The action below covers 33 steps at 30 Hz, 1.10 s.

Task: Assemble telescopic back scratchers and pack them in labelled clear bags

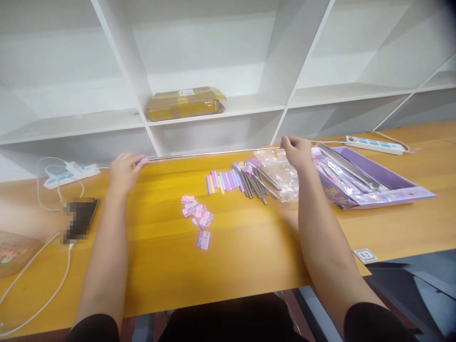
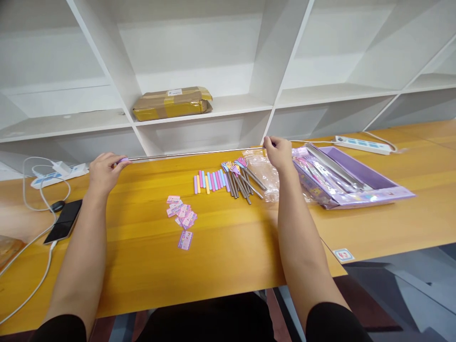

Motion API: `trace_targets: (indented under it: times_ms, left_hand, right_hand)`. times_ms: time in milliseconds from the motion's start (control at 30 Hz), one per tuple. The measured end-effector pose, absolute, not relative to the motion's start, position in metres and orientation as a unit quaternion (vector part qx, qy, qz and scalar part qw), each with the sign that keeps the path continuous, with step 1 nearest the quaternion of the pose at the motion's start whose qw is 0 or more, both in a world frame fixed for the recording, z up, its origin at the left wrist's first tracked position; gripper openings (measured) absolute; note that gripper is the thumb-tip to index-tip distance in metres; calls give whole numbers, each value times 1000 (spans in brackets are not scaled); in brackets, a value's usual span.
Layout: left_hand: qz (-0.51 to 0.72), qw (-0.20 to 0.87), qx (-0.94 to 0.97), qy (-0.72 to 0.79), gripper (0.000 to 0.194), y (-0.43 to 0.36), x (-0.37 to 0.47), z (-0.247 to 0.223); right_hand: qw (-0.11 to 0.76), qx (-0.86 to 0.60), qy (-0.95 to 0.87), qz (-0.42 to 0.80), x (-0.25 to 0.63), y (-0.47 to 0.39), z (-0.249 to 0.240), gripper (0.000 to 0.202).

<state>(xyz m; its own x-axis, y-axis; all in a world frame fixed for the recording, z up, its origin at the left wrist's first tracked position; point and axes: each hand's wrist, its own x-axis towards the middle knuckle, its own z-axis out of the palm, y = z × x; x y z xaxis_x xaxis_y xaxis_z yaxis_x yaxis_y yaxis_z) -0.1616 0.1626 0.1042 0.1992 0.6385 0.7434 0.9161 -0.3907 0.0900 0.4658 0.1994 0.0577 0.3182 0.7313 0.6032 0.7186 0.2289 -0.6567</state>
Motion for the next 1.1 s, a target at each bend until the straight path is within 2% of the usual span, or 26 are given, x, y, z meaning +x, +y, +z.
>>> trace_targets:
  times_ms: [200,433,767,967,1100]
  left_hand:
    - [-366,181,-754,-514,40,158,-154,107]
    - [-335,170,-750,-544,42,150,-111,103]
    - [-323,157,-750,-556,39,134,-93,113]
    - [-329,139,-753,-553,35,119,-54,108]
    - [-316,118,-750,-569,40,111,-31,98]
  right_hand:
    - [526,-611,-592,17,457,194,66,41]
    - [501,-579,-641,45,400,188,74,47]
    - [540,-550,-635,55,373,174,95,43]
    - [517,-517,-680,60,337,156,105,39]
    - [474,-504,-717,81,303,146,100,39]
